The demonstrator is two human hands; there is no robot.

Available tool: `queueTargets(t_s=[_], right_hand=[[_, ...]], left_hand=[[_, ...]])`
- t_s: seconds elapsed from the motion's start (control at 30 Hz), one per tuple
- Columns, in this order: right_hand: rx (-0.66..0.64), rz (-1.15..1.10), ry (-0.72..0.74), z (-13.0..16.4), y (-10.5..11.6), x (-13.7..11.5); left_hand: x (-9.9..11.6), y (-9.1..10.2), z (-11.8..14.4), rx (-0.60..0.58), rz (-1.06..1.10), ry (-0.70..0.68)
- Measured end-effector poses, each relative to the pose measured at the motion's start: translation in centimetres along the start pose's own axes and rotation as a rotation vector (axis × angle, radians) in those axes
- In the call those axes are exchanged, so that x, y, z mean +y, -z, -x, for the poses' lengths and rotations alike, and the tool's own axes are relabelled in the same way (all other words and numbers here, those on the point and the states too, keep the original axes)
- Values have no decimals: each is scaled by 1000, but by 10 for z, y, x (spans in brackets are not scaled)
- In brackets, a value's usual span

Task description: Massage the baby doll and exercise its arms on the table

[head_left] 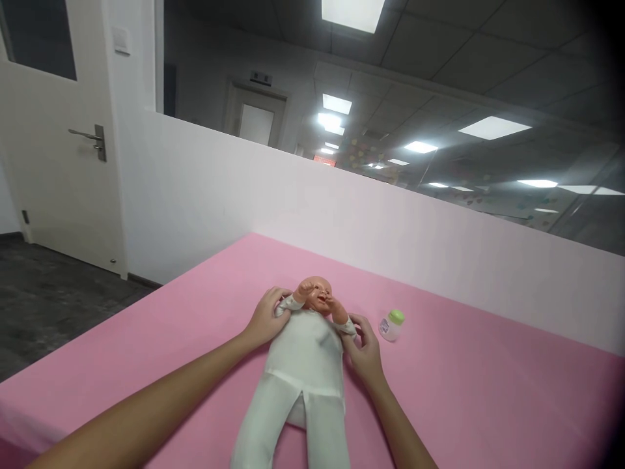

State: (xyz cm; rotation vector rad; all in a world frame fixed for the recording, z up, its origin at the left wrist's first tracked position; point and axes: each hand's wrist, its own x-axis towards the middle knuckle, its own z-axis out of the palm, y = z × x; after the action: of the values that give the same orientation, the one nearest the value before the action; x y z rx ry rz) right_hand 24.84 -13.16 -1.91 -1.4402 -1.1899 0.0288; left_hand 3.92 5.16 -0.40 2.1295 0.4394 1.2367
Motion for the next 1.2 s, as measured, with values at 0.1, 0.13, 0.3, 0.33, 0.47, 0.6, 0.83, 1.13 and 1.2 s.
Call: queueTargets(t_s=[0.1, 0.13, 0.3, 0.33, 0.47, 0.6, 0.83, 1.13, 1.2], right_hand=[[-3, 21, 51, 0, 0, 1], [3, 28, 59, 0, -1, 1], [71, 4, -47, 2, -1, 5], [77, -5, -62, 1, -1, 5], [52, 23, 30, 0, 0, 1], [-13, 27, 66, 0, -1, -1], [-3, -23, -49, 1, -1, 1], [16, -27, -35, 3, 0, 2], [25, -43, -54, 4, 0, 4]], left_hand=[[2, 1, 0, -9, -7, -11], [3, 1, 0, -8, -8, -10], [3, 1, 0, -22, 13, 11], [3, 1, 0, -23, 15, 10], [5, 3, 0, -27, 0, -31], [4, 3, -1, -32, -3, -19], [0, 2, -1, -40, 14, 17], [0, 1, -1, -47, 12, 14], [-1, 1, -1, -52, 11, 14]])
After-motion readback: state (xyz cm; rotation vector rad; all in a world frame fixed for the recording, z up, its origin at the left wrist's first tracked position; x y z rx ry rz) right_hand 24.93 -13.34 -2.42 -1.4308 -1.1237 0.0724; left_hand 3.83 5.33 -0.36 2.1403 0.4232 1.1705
